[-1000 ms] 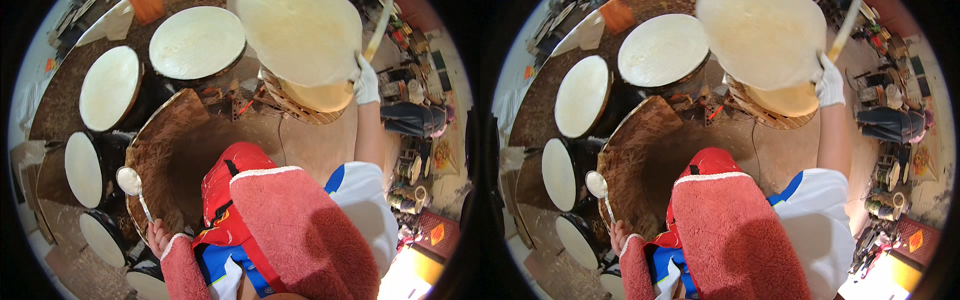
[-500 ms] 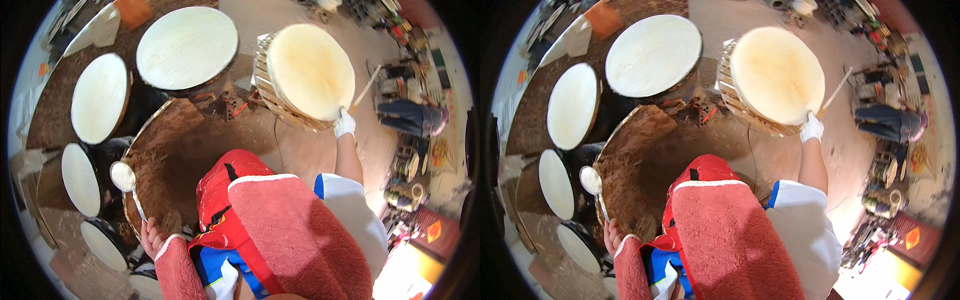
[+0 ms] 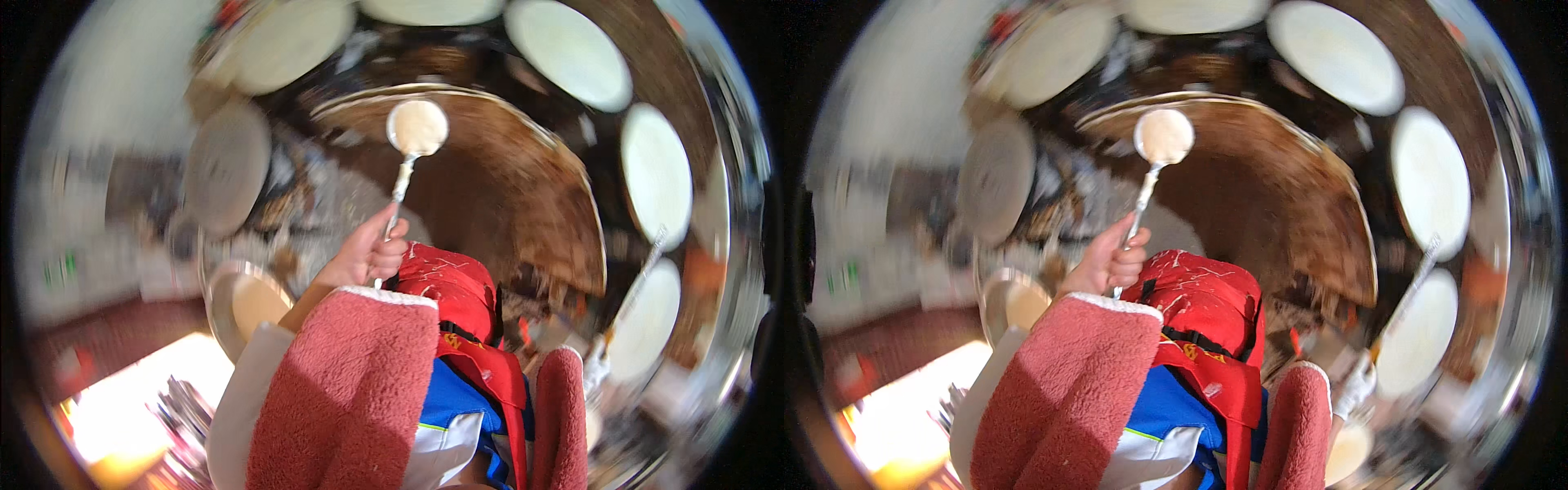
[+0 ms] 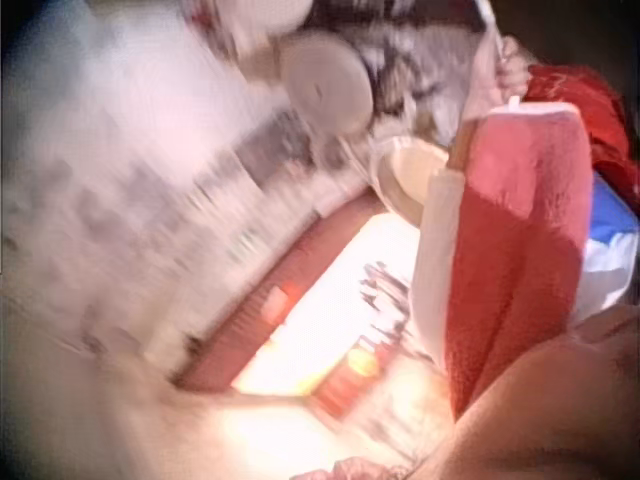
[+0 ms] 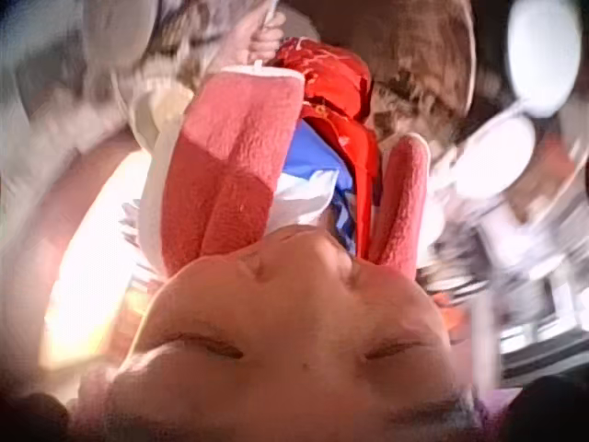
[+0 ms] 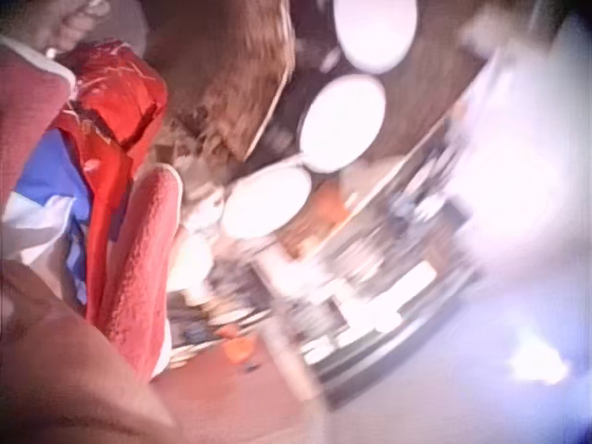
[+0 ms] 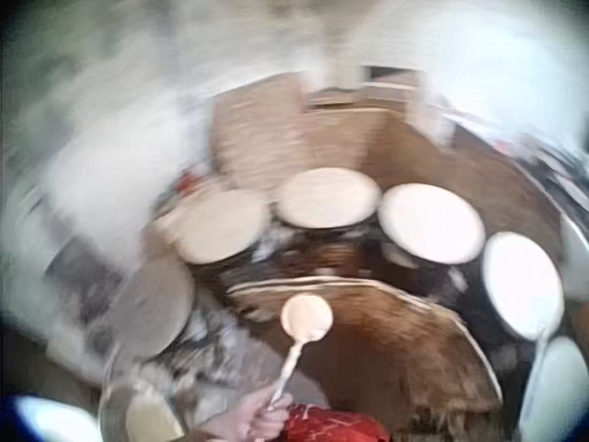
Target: The person repeatedly ladles batter onto multiple hot griddles, spreads it into thin circles, flips the crepes, and stacks them on a nearby surface. The process is continuous and involves managing several crepes at once.
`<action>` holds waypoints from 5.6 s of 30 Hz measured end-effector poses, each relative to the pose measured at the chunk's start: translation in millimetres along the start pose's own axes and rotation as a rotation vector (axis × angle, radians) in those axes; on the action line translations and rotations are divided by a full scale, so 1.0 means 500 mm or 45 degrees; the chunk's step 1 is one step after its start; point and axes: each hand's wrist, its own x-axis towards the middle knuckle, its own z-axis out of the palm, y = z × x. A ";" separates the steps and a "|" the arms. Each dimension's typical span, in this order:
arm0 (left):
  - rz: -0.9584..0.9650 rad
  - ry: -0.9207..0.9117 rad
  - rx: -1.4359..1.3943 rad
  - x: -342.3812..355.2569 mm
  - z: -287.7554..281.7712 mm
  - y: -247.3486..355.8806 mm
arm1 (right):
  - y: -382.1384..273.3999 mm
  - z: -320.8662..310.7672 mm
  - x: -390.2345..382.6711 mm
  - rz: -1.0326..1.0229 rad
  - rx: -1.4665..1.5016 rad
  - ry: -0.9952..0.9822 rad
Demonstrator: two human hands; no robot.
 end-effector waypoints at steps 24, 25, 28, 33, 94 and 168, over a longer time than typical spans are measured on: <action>0.988 1.331 -1.264 -0.405 -0.738 -0.497 | -0.167 0.677 -1.186 -2.521 -2.333 -1.755; 1.236 0.698 -1.588 -0.385 -0.715 -0.487 | -0.184 0.657 -1.157 -2.429 -2.379 -1.759; 1.569 -0.511 -2.064 -0.404 -0.642 -0.478 | -0.232 0.621 -1.103 -2.363 -2.407 -1.860; 1.796 -0.645 -1.966 -0.487 -0.455 -0.449 | -0.310 0.560 -1.120 -1.594 -2.438 -2.093; 1.339 0.774 -0.609 -0.370 -0.260 0.437 | -0.535 0.907 -0.900 -1.050 0.111 -2.154; 2.145 1.607 -1.482 -0.533 -0.014 -0.073 | -0.923 1.121 -1.227 -2.490 -1.281 -2.591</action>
